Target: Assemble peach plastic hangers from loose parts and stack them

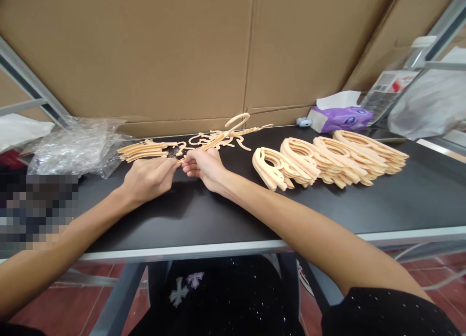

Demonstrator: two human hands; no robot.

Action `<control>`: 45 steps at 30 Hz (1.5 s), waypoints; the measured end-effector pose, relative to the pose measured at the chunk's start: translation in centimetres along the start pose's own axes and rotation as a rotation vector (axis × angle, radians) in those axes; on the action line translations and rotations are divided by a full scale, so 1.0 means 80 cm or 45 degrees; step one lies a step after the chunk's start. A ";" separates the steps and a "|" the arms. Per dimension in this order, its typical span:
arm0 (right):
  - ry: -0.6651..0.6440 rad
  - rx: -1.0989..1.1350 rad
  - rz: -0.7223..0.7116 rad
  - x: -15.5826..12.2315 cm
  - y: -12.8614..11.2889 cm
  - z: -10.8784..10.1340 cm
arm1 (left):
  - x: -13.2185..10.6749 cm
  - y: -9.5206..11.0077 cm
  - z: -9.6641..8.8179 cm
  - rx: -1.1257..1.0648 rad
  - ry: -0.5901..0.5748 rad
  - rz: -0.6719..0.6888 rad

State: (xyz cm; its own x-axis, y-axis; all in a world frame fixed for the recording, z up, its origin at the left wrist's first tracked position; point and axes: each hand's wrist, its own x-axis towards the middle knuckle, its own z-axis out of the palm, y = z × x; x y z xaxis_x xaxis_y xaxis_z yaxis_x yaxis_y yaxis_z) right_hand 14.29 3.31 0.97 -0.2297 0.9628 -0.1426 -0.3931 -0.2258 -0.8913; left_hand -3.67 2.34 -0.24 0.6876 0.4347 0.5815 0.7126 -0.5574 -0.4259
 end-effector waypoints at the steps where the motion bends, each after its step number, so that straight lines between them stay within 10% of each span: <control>1: 0.010 -0.003 -0.012 0.000 0.000 0.001 | 0.000 0.000 0.001 -0.033 0.004 -0.009; 45: -0.037 -0.032 -0.067 -0.005 0.009 -0.001 | -0.006 -0.018 0.010 -0.606 0.023 -0.128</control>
State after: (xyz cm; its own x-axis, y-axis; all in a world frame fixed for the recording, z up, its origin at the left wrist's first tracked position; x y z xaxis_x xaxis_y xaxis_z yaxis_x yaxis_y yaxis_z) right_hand 14.14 2.77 0.37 -0.2350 0.9685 -0.0829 -0.3832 -0.1706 -0.9078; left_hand -4.88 3.54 -0.46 0.6131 0.4929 0.6174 0.6298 -0.7767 -0.0053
